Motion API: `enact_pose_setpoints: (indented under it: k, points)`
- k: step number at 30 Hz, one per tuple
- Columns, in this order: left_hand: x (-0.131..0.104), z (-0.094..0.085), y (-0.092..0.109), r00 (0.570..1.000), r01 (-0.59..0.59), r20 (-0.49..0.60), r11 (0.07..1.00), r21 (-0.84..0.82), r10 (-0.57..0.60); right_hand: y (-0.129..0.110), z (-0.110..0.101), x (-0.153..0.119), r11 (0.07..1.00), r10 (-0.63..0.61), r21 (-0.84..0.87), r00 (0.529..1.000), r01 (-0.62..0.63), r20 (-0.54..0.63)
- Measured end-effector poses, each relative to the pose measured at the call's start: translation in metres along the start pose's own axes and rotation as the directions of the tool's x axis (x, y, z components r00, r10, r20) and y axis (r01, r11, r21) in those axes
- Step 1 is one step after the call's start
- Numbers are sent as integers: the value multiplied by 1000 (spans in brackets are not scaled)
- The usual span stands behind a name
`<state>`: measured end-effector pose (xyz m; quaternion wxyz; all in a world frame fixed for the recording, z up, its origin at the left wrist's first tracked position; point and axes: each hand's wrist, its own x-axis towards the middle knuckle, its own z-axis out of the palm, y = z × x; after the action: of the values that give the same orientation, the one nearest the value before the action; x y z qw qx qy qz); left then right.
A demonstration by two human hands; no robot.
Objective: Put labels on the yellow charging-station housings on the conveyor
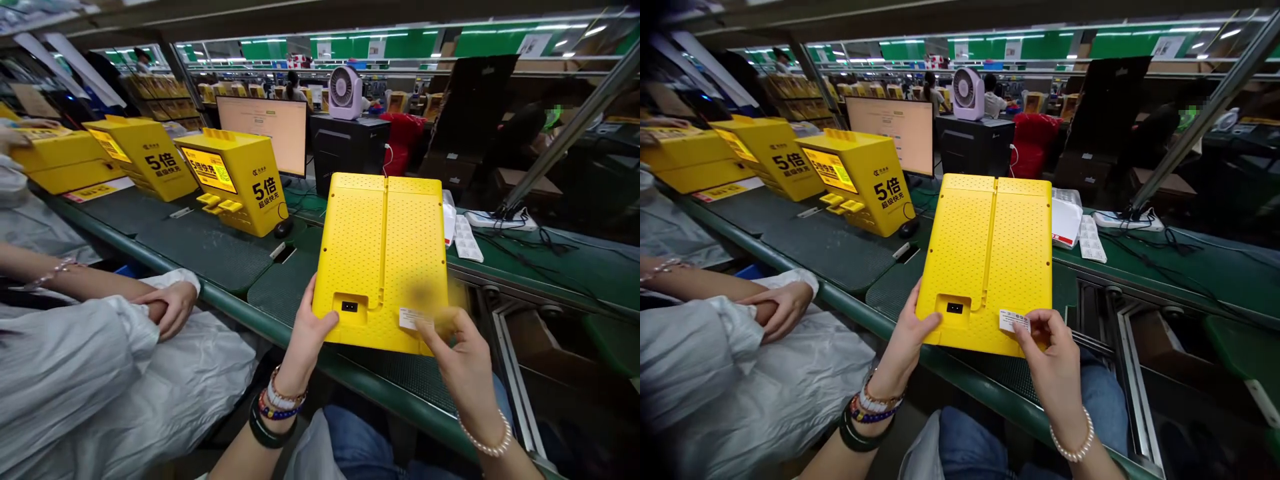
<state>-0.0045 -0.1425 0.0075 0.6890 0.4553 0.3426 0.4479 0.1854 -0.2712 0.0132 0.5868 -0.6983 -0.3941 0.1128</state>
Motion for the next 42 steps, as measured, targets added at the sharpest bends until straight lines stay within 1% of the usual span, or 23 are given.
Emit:
enact_pose_setpoints:
  k: [6,12,16,26,31,38,42]
  points:
    - [1,-4,-8,1000,-31,4,1000,4,31,8,3,-1,999,27,-43,998,-24,62]
    - [-1,0,0,1000,-10,0,1000,-10,10,11,2,-1,997,0,-72,996,6,84]
    - [-2,1,3,1000,31,2,999,-7,-31,12,2,-1,996,9,-88,996,-1,89]
    - [0,-1,-1,1000,3,-24,999,33,-3,12,3,1,996,4,-89,996,4,89]
    - [2,-2,-2,1000,1,-21,1000,14,-1,13,3,2,995,-15,-95,996,24,90]
    - [4,-6,-10,1000,-21,-19,1000,19,22,13,3,2,994,-30,-105,996,39,87]
    - [3,-5,-9,1000,-3,-17,1000,-14,3,12,4,3,991,-30,-125,996,41,84]
